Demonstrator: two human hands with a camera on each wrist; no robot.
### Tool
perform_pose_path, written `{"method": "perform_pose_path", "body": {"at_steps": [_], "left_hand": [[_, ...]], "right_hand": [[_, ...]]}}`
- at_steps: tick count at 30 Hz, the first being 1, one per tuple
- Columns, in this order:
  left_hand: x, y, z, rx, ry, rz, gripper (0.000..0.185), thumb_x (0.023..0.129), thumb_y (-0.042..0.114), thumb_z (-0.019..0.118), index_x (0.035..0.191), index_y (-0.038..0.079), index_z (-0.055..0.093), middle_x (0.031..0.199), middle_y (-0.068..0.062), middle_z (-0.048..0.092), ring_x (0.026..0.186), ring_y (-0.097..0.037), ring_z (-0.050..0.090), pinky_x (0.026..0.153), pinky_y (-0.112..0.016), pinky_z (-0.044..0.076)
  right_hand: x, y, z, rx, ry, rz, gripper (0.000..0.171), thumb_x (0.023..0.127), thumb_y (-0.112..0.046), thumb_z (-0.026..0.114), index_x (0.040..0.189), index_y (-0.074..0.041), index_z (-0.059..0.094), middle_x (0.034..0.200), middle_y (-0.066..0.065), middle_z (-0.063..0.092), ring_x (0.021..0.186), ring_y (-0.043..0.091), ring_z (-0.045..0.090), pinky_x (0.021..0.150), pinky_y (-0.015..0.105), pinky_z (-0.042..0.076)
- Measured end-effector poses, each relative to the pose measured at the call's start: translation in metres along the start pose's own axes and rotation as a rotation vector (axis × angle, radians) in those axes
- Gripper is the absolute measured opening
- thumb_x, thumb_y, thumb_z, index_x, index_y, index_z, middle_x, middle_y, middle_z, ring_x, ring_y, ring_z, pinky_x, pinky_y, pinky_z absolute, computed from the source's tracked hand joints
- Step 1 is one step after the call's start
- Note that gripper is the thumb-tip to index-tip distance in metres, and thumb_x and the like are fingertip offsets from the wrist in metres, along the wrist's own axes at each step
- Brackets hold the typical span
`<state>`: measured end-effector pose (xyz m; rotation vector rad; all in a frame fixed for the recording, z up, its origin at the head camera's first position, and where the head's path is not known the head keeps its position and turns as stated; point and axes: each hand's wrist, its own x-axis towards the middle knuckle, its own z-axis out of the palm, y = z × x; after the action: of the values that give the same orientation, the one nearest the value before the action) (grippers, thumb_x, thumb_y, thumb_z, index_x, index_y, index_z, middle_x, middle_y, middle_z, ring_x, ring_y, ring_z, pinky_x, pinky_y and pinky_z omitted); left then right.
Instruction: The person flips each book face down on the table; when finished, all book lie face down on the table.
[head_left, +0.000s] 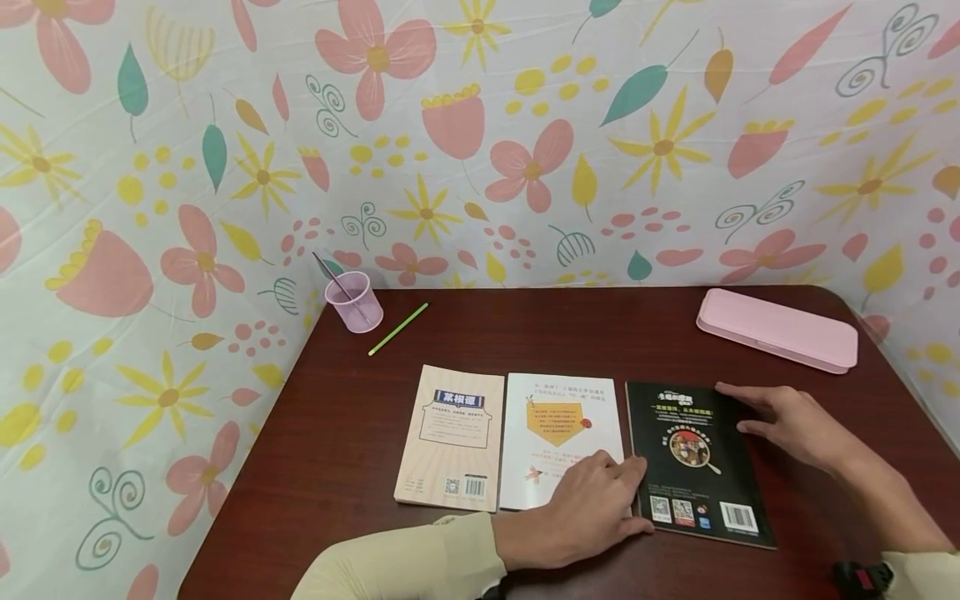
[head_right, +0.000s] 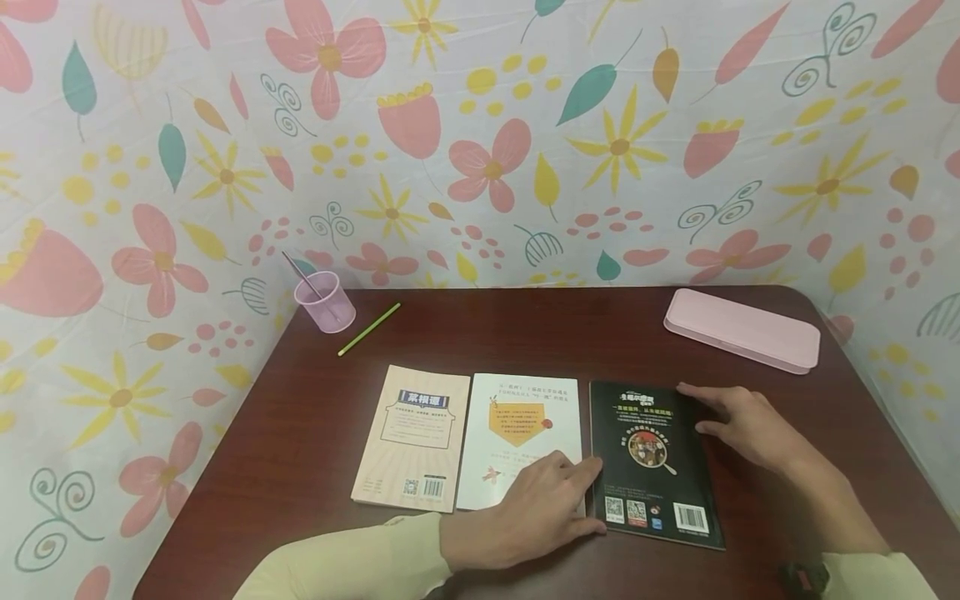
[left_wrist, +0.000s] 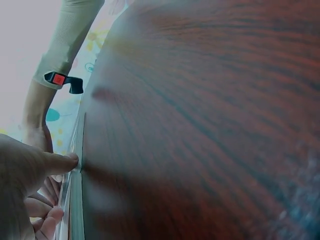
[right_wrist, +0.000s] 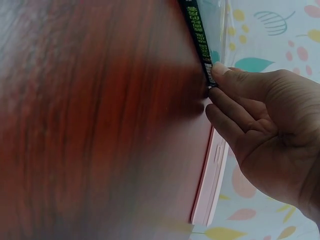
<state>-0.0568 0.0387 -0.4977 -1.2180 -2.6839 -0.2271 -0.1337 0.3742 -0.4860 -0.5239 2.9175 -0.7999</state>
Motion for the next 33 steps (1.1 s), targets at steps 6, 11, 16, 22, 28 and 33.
{"method": "perform_pose_path", "body": {"at_steps": [6, 11, 16, 22, 28, 33], "left_hand": [[-0.001, 0.001, -0.002, 0.0, 0.0, 0.006, 0.072, 0.087, 0.064, 0.08, 0.135, 0.013, 0.066, 0.119, 0.011, 0.072, 0.093, -0.006, 0.062, 0.075, -0.016, 0.051], [0.0, 0.001, -0.002, 0.009, 0.007, 0.002, 0.073, 0.086, 0.065, 0.08, 0.136, 0.014, 0.066, 0.12, 0.011, 0.072, 0.093, -0.006, 0.062, 0.074, -0.015, 0.051], [0.0, 0.0, -0.001, 0.007, -0.001, -0.001, 0.074, 0.087, 0.067, 0.078, 0.138, 0.015, 0.065, 0.125, 0.012, 0.072, 0.093, -0.005, 0.062, 0.074, -0.015, 0.051], [-0.006, -0.013, -0.006, -0.068, -0.012, -0.023, 0.075, 0.089, 0.068, 0.076, 0.143, 0.018, 0.063, 0.126, 0.013, 0.073, 0.101, -0.004, 0.064, 0.082, -0.016, 0.052], [-0.021, -0.042, -0.022, -0.142, 0.009, -0.13, 0.07, 0.096, 0.065, 0.07, 0.149, 0.021, 0.062, 0.127, 0.009, 0.075, 0.118, -0.012, 0.067, 0.094, -0.029, 0.056], [-0.036, -0.083, -0.036, -0.233, 0.075, -0.18, 0.064, 0.1, 0.052, 0.072, 0.15, 0.014, 0.061, 0.143, 0.0, 0.067, 0.132, -0.022, 0.062, 0.11, -0.042, 0.05]], "right_hand": [[0.002, -0.002, 0.0, -0.001, -0.009, 0.006, 0.061, 0.087, 0.0, 0.084, 0.144, 0.001, 0.063, 0.137, 0.031, 0.064, 0.103, 0.016, 0.069, 0.069, 0.02, 0.05], [0.003, -0.003, 0.0, -0.006, -0.014, 0.015, 0.06, 0.088, 0.0, 0.082, 0.145, 0.001, 0.063, 0.138, 0.03, 0.064, 0.102, 0.016, 0.068, 0.069, 0.021, 0.051], [0.003, -0.004, -0.001, -0.009, -0.014, 0.02, 0.06, 0.089, -0.001, 0.082, 0.146, 0.001, 0.062, 0.138, 0.03, 0.063, 0.103, 0.02, 0.068, 0.07, 0.021, 0.051], [-0.001, -0.008, 0.002, -0.032, -0.002, 0.03, 0.065, 0.092, -0.014, 0.084, 0.15, -0.001, 0.059, 0.142, 0.031, 0.061, 0.121, 0.043, 0.062, 0.087, 0.049, 0.055], [-0.006, -0.022, 0.007, 0.023, 0.088, 0.054, 0.069, 0.099, -0.028, 0.079, 0.156, -0.004, 0.051, 0.145, 0.035, 0.056, 0.123, 0.05, 0.058, 0.091, 0.067, 0.048], [-0.012, -0.036, 0.01, 0.061, 0.135, 0.047, 0.081, 0.099, -0.031, 0.079, 0.166, -0.011, 0.038, 0.15, 0.038, 0.049, 0.125, 0.054, 0.054, 0.091, 0.074, 0.044]]}}
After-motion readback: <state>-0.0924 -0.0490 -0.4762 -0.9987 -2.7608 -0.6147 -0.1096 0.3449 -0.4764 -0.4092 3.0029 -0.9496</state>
